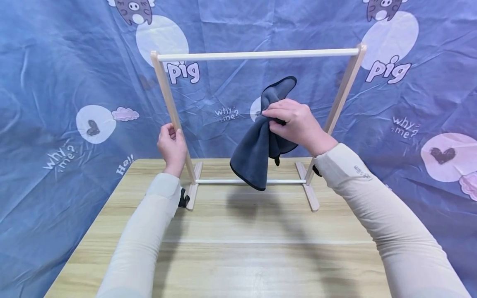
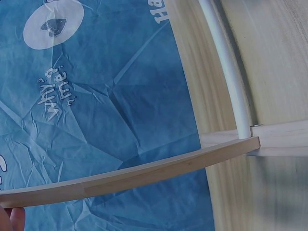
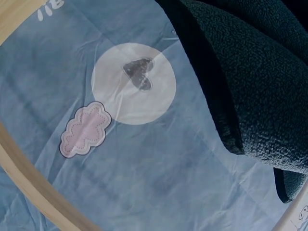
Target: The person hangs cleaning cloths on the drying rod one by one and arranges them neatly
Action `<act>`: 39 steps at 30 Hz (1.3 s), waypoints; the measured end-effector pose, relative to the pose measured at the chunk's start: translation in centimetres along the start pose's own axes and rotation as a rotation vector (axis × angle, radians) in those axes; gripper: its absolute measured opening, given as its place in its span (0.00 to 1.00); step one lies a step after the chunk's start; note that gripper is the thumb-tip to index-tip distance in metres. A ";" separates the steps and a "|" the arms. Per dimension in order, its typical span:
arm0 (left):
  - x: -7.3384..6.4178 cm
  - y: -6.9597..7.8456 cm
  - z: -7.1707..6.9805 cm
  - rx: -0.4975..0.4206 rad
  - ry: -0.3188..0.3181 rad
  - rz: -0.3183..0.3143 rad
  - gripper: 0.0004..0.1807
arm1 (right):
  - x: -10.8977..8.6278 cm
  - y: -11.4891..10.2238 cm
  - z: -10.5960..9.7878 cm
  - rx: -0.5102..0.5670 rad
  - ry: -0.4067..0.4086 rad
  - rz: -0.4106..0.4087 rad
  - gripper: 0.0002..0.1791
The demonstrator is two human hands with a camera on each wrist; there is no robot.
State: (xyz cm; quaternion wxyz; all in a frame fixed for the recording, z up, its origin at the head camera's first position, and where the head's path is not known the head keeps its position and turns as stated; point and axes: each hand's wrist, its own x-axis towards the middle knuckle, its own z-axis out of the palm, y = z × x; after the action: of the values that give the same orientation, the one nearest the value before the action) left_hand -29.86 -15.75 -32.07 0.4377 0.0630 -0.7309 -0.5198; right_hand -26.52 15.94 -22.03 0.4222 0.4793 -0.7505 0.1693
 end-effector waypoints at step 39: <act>-0.1 0.0 0.0 0.004 -0.016 -0.012 0.12 | 2.6 0.7 -1.8 -0.048 0.047 -0.078 0.13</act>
State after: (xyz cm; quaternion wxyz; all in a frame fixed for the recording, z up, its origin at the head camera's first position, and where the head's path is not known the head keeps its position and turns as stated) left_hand -29.80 -15.66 -32.14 0.4286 0.0642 -0.7351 -0.5214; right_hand -26.76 15.96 -18.84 0.4573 0.4938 -0.7250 0.1460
